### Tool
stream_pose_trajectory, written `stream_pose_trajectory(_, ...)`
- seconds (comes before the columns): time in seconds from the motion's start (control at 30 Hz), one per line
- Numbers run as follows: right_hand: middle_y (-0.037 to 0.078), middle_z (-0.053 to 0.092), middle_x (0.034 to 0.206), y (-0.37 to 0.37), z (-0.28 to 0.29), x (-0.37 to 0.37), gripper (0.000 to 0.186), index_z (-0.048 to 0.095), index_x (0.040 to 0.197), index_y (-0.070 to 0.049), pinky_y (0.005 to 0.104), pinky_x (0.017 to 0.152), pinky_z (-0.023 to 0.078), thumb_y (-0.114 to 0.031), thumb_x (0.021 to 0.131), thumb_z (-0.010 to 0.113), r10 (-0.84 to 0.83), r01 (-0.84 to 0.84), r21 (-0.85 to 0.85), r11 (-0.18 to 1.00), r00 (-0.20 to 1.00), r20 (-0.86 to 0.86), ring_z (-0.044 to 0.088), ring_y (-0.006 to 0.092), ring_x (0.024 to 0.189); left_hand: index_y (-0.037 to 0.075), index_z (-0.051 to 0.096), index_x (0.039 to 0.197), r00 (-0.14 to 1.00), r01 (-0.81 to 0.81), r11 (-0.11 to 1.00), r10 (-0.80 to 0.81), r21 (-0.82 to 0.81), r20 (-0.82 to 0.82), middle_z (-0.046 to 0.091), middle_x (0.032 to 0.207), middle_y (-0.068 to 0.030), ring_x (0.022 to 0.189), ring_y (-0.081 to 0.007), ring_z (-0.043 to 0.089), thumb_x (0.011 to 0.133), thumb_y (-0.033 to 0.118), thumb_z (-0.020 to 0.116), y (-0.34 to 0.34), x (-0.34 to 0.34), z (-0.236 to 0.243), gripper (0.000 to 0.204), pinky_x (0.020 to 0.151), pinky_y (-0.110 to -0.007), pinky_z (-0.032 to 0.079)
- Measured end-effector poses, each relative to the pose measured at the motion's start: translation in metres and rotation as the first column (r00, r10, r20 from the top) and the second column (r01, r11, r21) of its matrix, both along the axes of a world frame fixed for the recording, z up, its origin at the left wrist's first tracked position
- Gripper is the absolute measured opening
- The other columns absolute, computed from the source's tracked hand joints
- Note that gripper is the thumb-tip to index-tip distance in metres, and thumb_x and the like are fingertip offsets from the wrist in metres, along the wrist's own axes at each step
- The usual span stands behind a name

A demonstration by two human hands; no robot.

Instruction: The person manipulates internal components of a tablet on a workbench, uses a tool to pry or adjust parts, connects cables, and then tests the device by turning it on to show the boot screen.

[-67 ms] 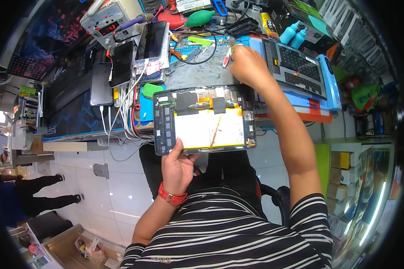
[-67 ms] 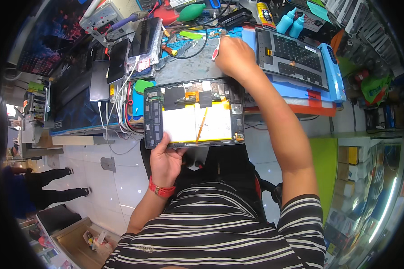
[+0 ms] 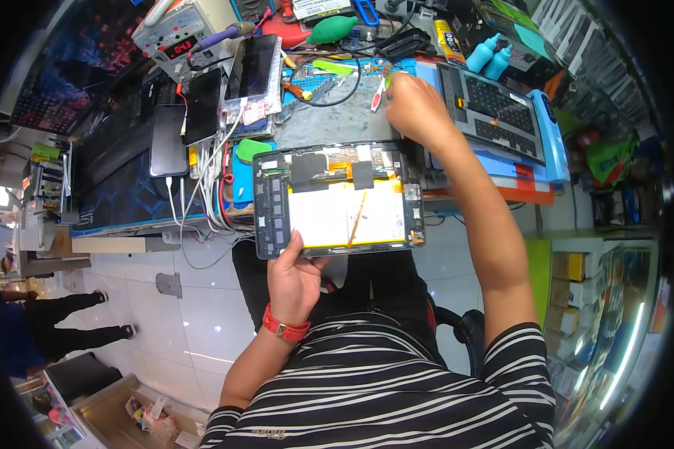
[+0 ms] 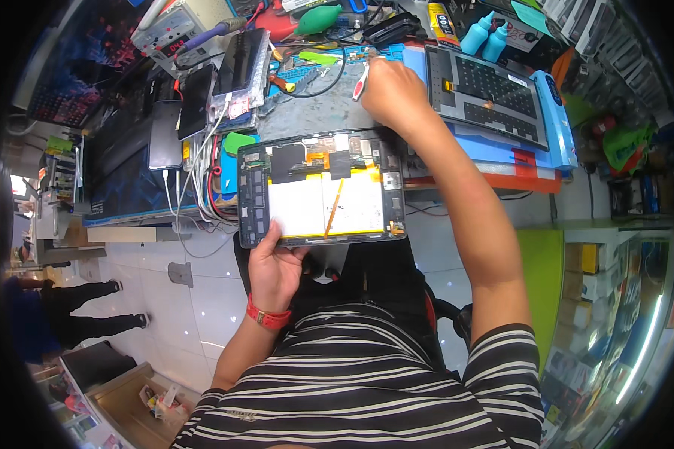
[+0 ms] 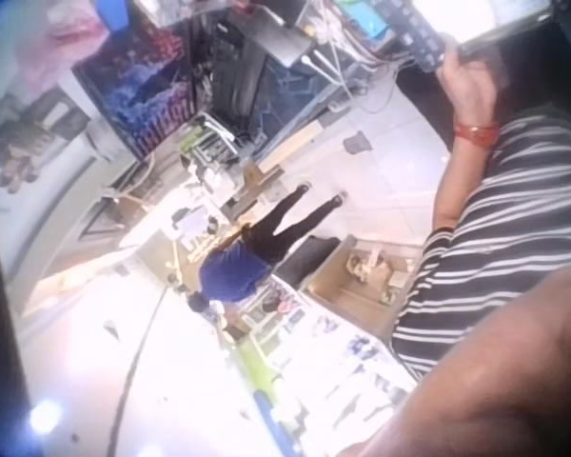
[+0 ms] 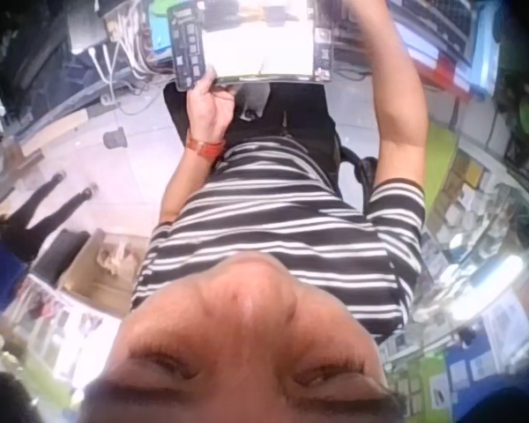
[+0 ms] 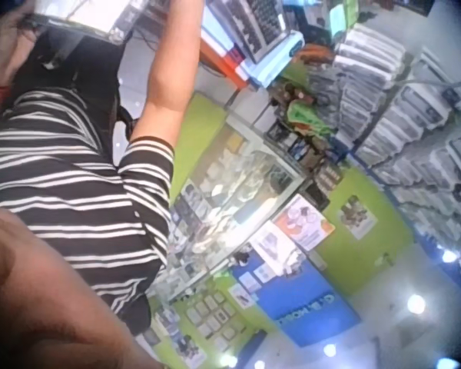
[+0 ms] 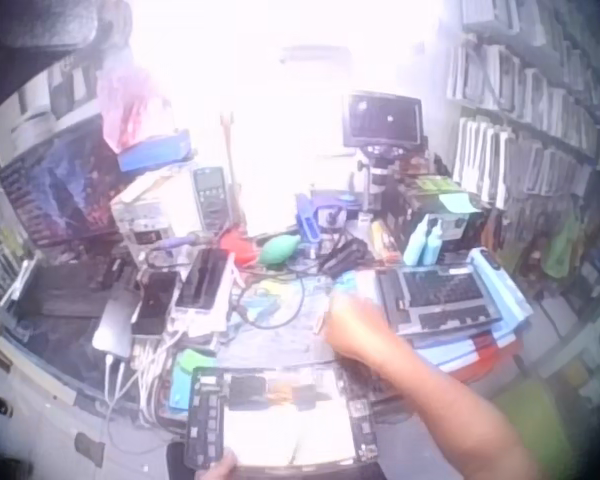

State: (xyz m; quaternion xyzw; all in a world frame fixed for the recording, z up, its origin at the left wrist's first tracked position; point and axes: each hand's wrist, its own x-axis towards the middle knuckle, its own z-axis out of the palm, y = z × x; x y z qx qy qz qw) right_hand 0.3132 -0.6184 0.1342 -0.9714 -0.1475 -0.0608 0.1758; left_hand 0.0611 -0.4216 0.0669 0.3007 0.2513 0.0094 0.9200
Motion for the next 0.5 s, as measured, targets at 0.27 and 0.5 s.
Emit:
stream_pose_trajectory(0.27,0.027,0.068,0.098,-0.038,0.011,-0.007,0.018,0.060,0.102,0.002,0.0501,0.084,0.052,-0.005,0.086,0.064,-0.101,-0.029,0.320,0.947,0.918,0.383,0.066,0.0444,0.094,0.000,0.056,0.131,0.998,-0.042,0.998,0.041,0.041,0.042,0.064,0.127,-0.0126,0.117,-0.0248,0.064,0.104,0.016,0.054,0.008,-0.002,0.001,0.031,0.095,-0.045,0.056)
stream_pose_trajectory(0.5,0.008,0.061,0.101,-0.040,0.029,-0.079,0.044,0.046,0.139,0.007,0.0263,0.078,0.055,0.003,0.097,0.060,0.041,-0.135,0.812,0.568,0.990,0.136,0.063,0.0123,0.090,-0.003,0.055,0.132,0.997,-0.077,0.997,0.077,-0.020,0.024,0.064,0.129,-0.0147,0.117,-0.0258,0.064,0.104,0.014,0.053,0.000,-0.001,-0.010,0.033,0.097,-0.044,0.056)
